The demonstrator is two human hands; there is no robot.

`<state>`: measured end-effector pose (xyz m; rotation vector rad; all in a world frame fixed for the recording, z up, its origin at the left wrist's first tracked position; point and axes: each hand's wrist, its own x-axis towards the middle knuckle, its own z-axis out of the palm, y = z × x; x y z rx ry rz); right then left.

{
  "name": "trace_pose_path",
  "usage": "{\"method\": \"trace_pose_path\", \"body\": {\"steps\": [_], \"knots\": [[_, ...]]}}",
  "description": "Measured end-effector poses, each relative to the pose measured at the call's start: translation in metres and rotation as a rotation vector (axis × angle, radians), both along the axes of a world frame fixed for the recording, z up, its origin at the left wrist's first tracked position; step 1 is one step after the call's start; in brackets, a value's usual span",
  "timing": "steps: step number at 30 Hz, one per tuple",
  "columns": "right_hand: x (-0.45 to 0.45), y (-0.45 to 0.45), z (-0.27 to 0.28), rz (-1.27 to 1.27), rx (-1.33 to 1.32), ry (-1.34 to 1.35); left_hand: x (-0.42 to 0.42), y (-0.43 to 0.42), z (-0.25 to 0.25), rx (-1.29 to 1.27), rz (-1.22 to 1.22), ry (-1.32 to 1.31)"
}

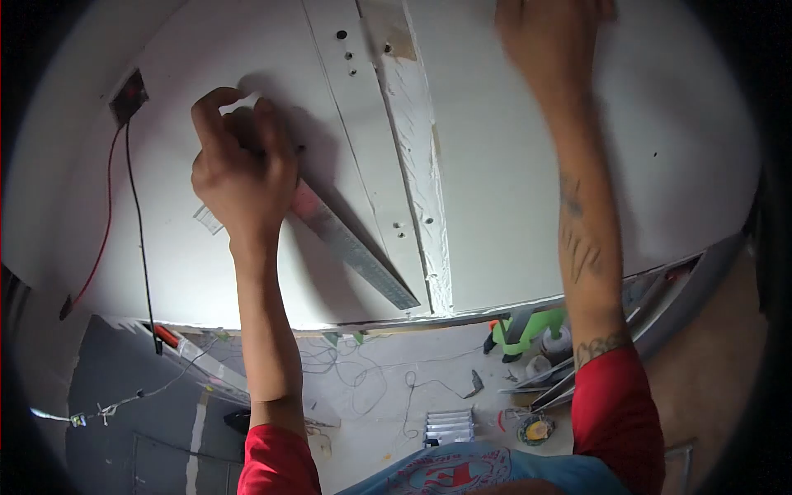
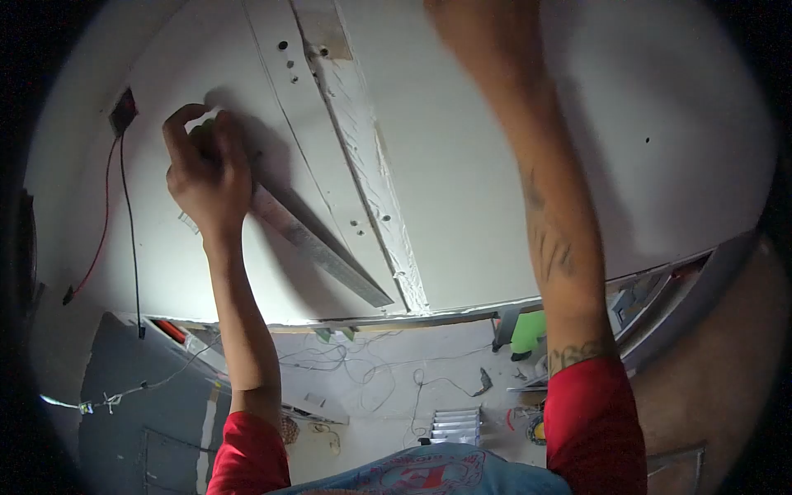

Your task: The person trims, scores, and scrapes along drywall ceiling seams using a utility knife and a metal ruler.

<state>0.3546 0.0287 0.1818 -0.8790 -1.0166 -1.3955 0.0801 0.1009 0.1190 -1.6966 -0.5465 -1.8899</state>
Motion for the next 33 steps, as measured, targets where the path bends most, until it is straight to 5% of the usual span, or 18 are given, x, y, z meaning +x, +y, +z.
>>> {"method": "trace_pose_path", "body": {"steps": [7, 11, 16, 22, 29, 33], "knots": [[0.008, 0.0, 0.032, -0.03, 0.226, -0.186, 0.018, -0.036, 0.016, -0.018, 0.013, 0.259], [0.007, -0.01, 0.01, -0.003, 0.358, -0.183, 0.024, -0.038, 0.014, -0.084, 0.393, 0.52], [0.024, -0.054, -0.164, 0.081, -0.043, 0.116, 0.027, -0.047, 0.018, -0.121, 0.492, 0.594], [-0.054, -0.106, -0.344, 0.519, -0.484, 0.542, 0.03, -0.063, 0.023, -0.084, 0.66, 0.652], [-0.094, -0.192, -0.523, 0.787, -0.981, 1.046, 0.024, -0.072, 0.021, -0.185, 0.542, 0.691], [-0.093, -0.247, -0.583, 0.574, -1.198, 1.07, 0.027, -0.069, 0.039, 0.014, 0.6, 0.699]]}}
